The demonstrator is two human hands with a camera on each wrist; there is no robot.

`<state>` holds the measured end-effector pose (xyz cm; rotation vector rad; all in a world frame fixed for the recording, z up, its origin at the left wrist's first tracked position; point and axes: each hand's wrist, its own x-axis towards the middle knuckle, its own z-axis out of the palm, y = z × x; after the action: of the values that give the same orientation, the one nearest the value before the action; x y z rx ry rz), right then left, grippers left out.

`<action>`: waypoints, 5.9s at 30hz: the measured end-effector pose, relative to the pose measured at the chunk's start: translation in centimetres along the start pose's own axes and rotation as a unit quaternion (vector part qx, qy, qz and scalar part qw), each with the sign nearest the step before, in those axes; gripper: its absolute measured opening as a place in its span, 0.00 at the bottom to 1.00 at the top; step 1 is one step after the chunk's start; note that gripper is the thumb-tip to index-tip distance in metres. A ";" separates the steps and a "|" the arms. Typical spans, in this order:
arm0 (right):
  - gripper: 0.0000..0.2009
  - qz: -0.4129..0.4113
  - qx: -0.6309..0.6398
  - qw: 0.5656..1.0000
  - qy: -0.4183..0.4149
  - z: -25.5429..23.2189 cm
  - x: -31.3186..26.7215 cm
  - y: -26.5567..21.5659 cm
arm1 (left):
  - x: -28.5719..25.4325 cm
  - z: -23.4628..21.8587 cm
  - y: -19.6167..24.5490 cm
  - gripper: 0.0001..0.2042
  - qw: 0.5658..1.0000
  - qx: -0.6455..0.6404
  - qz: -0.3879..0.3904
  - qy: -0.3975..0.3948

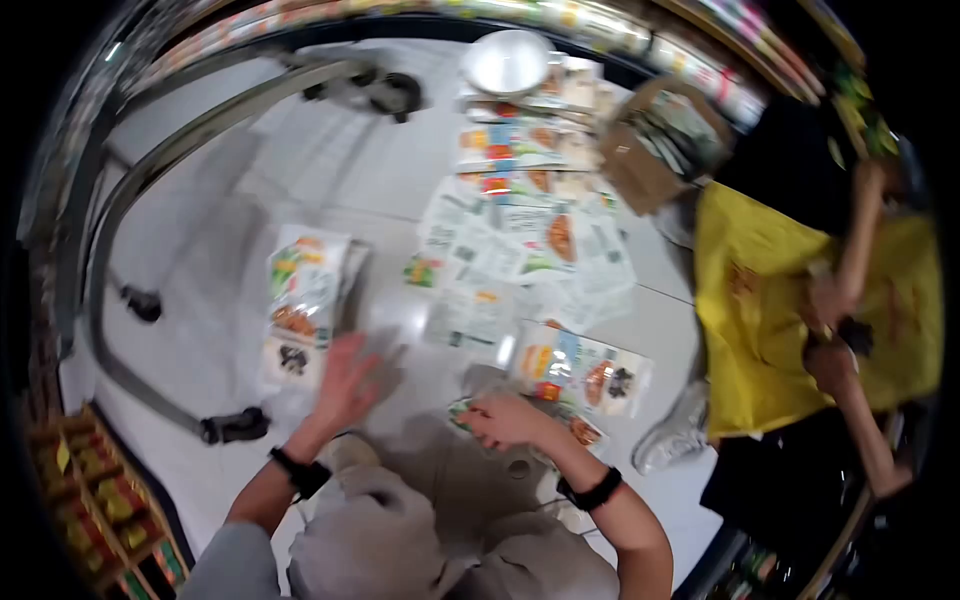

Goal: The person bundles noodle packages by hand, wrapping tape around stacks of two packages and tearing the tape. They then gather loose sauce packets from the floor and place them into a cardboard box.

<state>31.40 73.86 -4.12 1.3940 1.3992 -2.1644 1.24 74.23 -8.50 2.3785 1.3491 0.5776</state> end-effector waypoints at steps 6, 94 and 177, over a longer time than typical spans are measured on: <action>0.18 0.007 -0.021 0.999 -0.046 1.9 -0.3 2.2 | -1.0 4.5 2.4 0.14 0.985 -0.146 -0.051 -0.074; 0.11 0.179 0.003 0.872 0.456 6.0 -21.4 18.2 | 23.4 12.7 -7.7 0.24 0.937 -0.142 -0.278 -0.155; 0.10 -0.162 0.096 0.802 0.567 -11.7 8.0 1.8 | 38.7 9.2 -10.2 0.22 0.980 0.045 0.104 -0.163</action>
<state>35.20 84.58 -12.80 2.9978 1.8369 -1.5785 16.46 111.87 -14.44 2.5657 1.0127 0.1687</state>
